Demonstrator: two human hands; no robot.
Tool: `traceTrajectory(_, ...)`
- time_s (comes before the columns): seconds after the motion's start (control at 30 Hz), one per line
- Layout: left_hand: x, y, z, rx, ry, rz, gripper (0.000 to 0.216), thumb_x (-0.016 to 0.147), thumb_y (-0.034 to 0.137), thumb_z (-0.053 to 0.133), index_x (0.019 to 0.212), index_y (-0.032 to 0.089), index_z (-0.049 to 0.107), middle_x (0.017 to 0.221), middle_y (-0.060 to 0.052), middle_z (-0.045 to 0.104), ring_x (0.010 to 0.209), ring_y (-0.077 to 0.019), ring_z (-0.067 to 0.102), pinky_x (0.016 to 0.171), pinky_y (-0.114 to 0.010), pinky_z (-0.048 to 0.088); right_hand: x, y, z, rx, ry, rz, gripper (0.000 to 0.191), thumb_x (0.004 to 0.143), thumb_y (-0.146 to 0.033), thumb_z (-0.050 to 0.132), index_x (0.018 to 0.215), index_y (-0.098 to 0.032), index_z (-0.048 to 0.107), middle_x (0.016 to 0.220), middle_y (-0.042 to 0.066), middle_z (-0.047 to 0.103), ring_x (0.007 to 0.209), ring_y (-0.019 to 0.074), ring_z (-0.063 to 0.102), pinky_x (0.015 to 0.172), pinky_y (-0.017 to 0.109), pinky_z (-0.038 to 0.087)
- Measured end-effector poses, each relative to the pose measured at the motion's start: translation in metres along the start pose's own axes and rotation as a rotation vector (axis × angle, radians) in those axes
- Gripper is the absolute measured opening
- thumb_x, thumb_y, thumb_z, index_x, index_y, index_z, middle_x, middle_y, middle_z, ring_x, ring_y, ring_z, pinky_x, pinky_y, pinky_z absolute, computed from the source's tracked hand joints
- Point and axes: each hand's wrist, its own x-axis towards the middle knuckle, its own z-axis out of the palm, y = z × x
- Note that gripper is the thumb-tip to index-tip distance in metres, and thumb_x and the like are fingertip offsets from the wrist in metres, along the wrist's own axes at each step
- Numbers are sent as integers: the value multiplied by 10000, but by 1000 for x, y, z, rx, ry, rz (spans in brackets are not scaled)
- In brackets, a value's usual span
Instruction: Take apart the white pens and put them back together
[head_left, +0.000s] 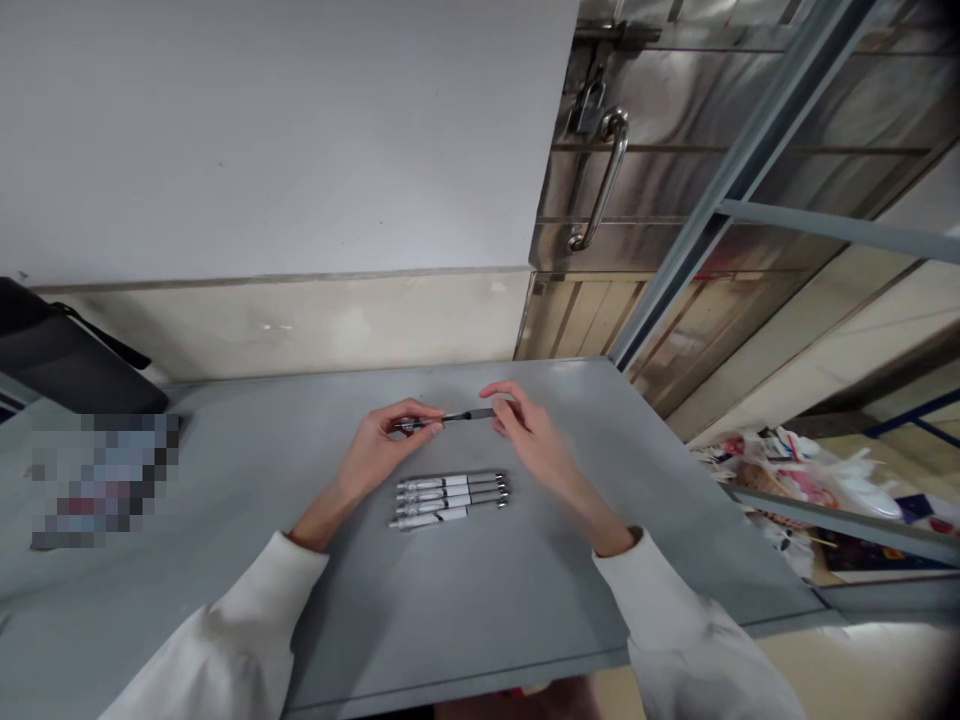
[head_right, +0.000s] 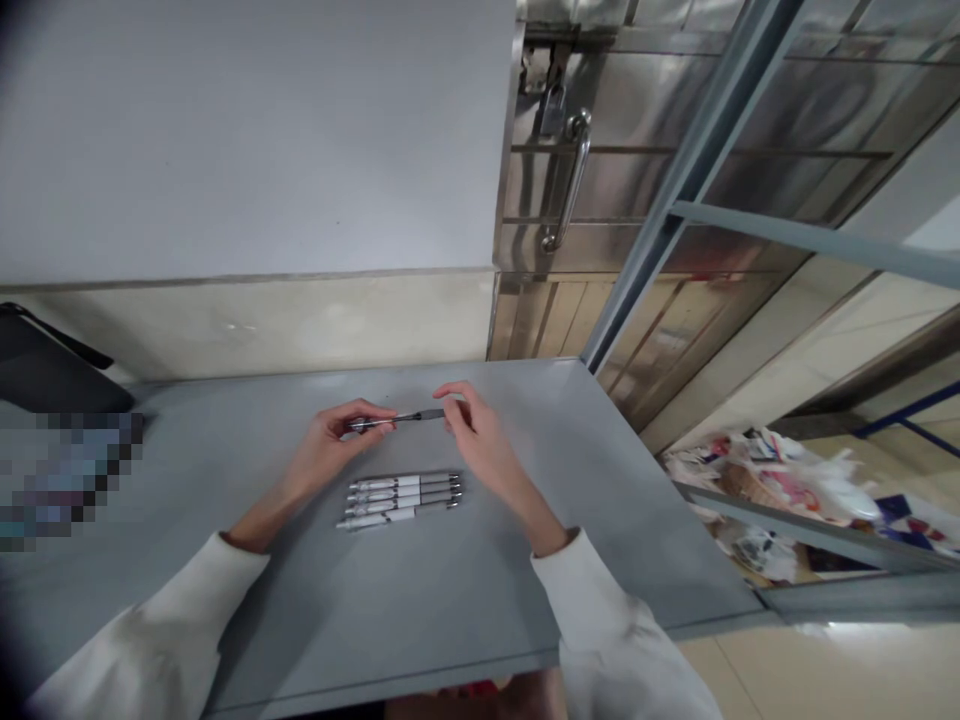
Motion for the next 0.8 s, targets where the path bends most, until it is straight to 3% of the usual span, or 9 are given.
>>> traceTrajectory(0.13,-1,2,1,10,-14,-13,194,902,430,747,1016,286,810,1033,-38,805,942,-233,728,836,-355,562,0,-3,-1,-13,-13,38,320,1012,-516,435,992,-257,622,601,-50,435,570,168,451,593,304,357)
traceTrajectory(0.3,-1,2,0,14,-10,-20,203,903,442,745,1015,287,811,1022,-36,801,942,-234,724,824,-348,555,-1,-6,0,-7,-40,-39,189,975,-362,480,1067,-278,621,728,-30,508,712,181,526,658,297,395)
traceTrajectory(0.47,-1,0,-1,20,-12,-20,214,901,449,746,1015,281,812,1015,-38,803,928,-233,720,804,-343,549,-2,-4,1,-7,-72,34,283,1020,-478,440,1071,-263,618,604,-61,426,565,167,430,590,298,343)
traceTrajectory(0.67,-2,2,-1,15,-30,-19,223,900,444,752,1024,271,815,1032,-38,808,958,-230,723,827,-332,536,-2,-5,1,10,-79,-35,183,979,-353,509,1104,-259,603,772,-26,532,762,173,543,721,298,420)
traceTrajectory(0.8,-2,4,0,18,-47,-36,222,901,439,751,1029,270,817,1066,-36,809,990,-232,722,859,-333,531,-2,-6,0,-17,-97,45,249,1015,-439,472,1104,-244,599,635,-58,448,615,159,470,625,287,373)
